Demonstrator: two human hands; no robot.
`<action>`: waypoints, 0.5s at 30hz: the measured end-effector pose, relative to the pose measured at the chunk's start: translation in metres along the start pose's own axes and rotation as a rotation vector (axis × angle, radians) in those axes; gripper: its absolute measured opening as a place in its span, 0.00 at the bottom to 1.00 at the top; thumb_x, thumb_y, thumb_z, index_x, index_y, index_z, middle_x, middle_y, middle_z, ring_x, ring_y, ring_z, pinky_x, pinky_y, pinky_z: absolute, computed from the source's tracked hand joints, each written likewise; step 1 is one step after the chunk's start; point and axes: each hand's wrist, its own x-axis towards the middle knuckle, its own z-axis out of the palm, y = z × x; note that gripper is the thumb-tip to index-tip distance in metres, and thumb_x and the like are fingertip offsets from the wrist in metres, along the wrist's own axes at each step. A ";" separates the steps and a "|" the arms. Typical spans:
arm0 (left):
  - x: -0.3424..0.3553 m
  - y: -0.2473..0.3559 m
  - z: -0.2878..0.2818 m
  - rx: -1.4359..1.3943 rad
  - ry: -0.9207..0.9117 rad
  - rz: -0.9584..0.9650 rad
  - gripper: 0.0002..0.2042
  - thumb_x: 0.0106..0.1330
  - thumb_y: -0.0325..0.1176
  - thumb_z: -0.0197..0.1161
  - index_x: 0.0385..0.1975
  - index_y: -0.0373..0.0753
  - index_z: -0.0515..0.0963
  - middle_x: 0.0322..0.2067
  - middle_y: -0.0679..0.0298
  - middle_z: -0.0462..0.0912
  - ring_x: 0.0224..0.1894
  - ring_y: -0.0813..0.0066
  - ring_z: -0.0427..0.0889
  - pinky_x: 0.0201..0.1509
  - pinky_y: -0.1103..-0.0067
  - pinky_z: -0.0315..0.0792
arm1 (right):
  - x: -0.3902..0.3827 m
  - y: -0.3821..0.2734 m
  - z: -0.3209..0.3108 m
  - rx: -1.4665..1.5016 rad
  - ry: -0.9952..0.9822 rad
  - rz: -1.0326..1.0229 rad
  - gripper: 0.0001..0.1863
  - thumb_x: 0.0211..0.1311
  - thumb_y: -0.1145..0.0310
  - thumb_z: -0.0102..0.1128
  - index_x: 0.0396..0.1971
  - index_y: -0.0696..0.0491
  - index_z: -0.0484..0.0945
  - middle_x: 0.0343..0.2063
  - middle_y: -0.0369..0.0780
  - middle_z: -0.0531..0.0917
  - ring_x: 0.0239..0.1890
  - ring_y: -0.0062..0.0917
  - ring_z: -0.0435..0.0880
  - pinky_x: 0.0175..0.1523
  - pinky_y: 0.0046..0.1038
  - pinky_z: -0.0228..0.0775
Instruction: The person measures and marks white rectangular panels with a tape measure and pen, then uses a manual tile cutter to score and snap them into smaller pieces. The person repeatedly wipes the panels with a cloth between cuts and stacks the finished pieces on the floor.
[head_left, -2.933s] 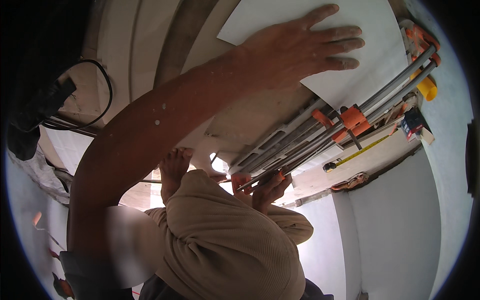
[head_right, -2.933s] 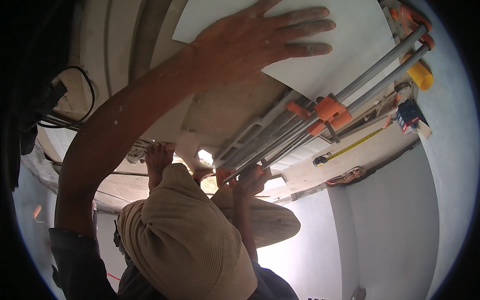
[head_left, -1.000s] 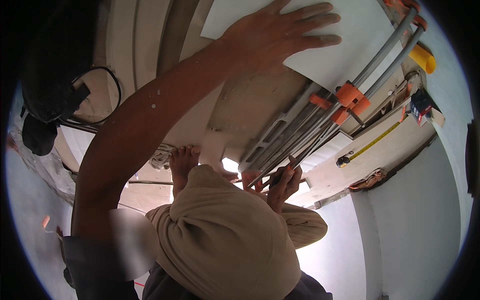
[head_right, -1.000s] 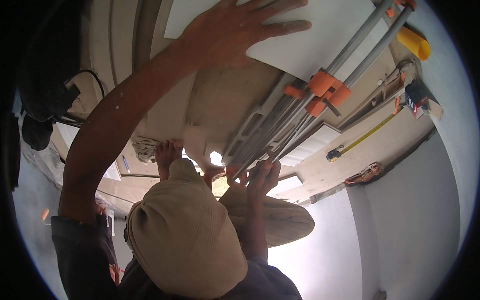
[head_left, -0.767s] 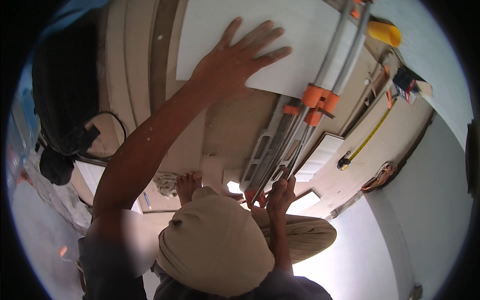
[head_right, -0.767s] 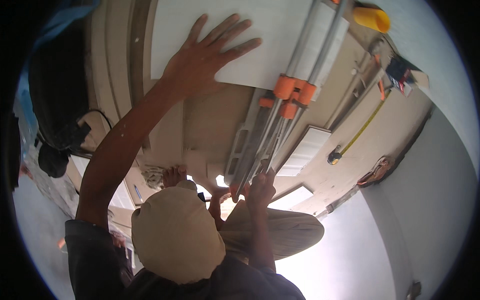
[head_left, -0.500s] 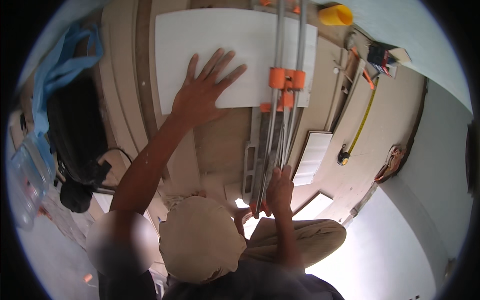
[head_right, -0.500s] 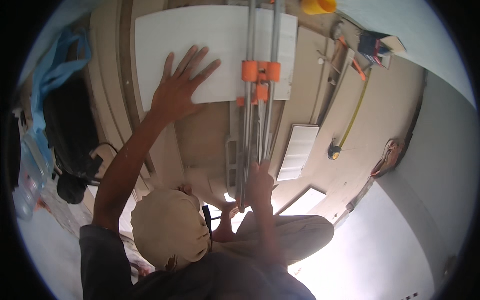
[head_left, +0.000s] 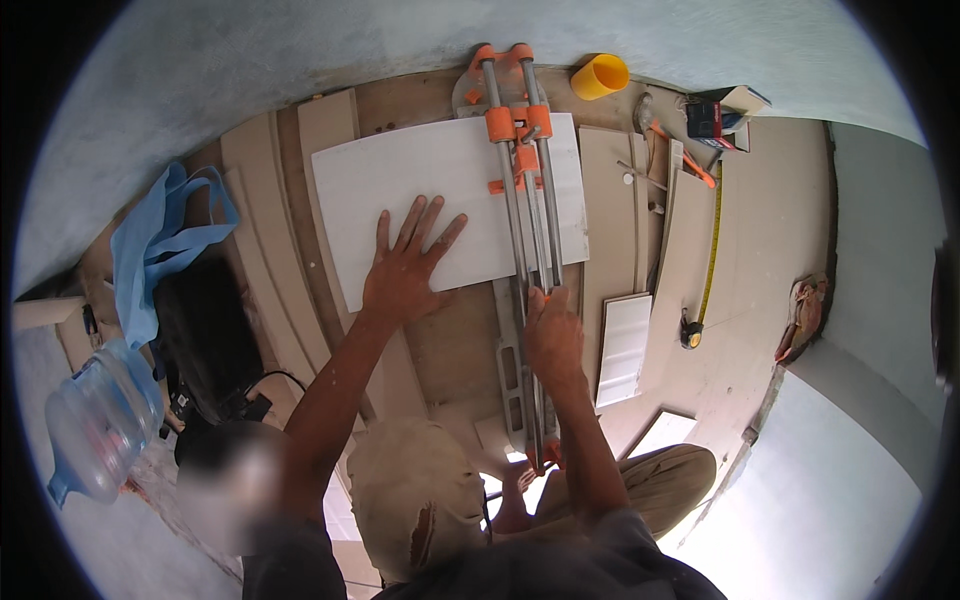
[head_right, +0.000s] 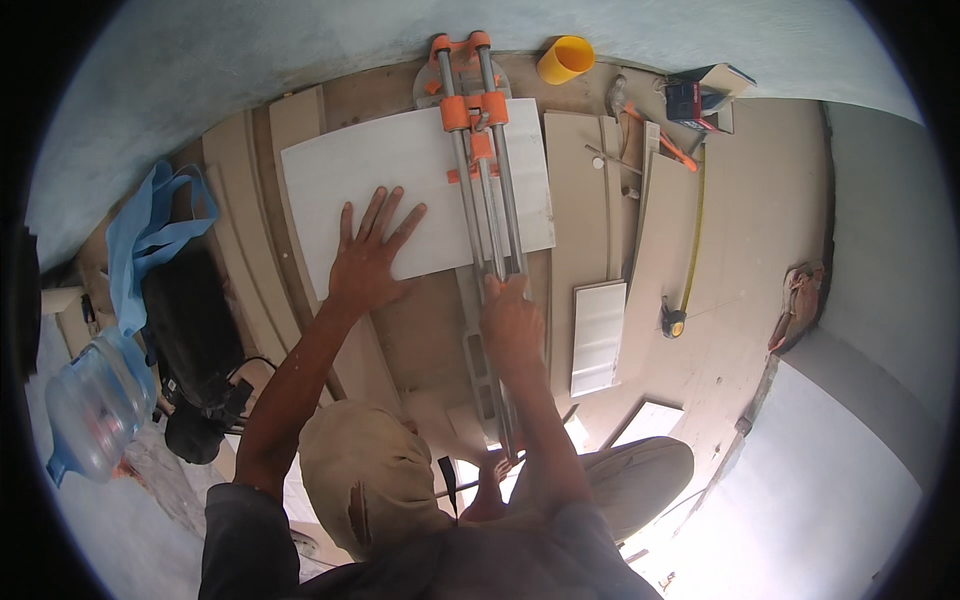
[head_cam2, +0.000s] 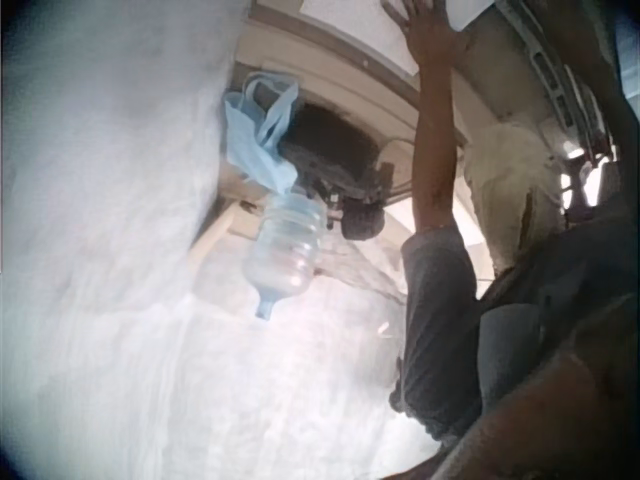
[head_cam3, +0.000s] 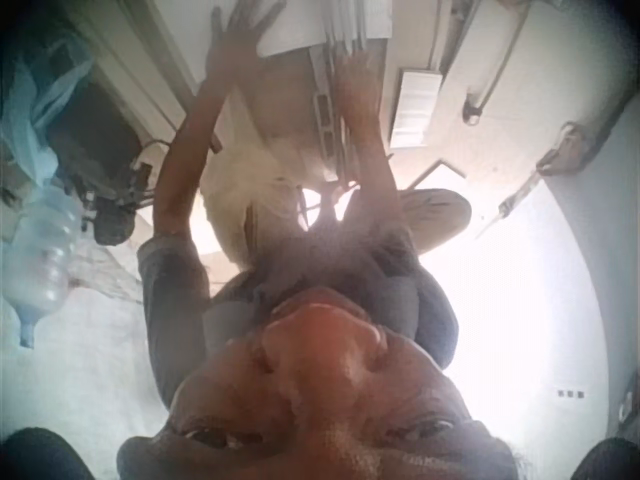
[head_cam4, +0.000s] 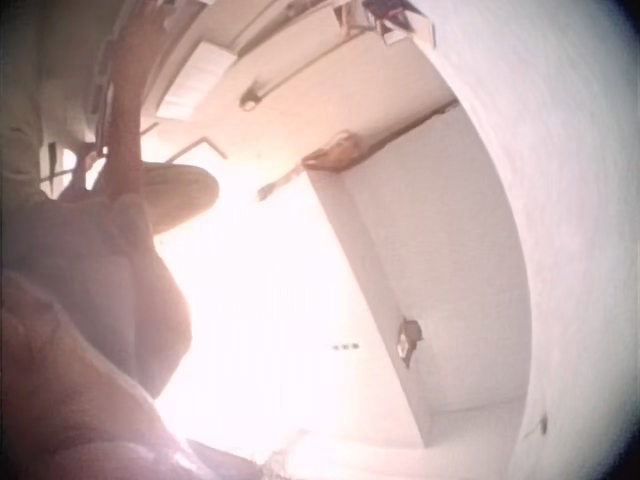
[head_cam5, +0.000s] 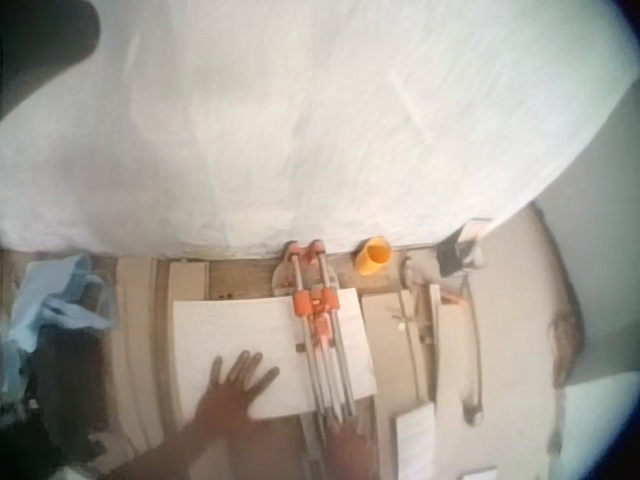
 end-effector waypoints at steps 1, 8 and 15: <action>0.000 0.000 0.000 -0.004 0.017 0.006 0.56 0.48 0.55 0.80 0.79 0.66 0.52 0.80 0.67 0.47 0.82 0.67 0.43 0.83 0.45 0.35 | 0.000 0.000 0.001 0.003 0.012 -0.001 0.19 0.80 0.53 0.47 0.43 0.57 0.66 0.29 0.61 0.84 0.37 0.63 0.84 0.44 0.59 0.72; 0.000 -0.002 0.002 0.003 0.065 0.027 0.55 0.47 0.53 0.80 0.78 0.64 0.54 0.80 0.65 0.50 0.82 0.64 0.46 0.82 0.45 0.37 | -0.009 0.004 0.003 0.095 0.308 -0.288 0.19 0.80 0.59 0.48 0.55 0.60 0.67 0.30 0.58 0.85 0.34 0.62 0.84 0.41 0.57 0.74; -0.002 0.001 0.001 -0.020 0.062 0.035 0.55 0.47 0.51 0.80 0.78 0.63 0.55 0.80 0.63 0.50 0.82 0.62 0.47 0.82 0.45 0.37 | -0.023 0.024 0.016 -0.005 0.284 -0.251 0.28 0.76 0.64 0.53 0.72 0.56 0.61 0.36 0.53 0.88 0.29 0.52 0.87 0.35 0.48 0.79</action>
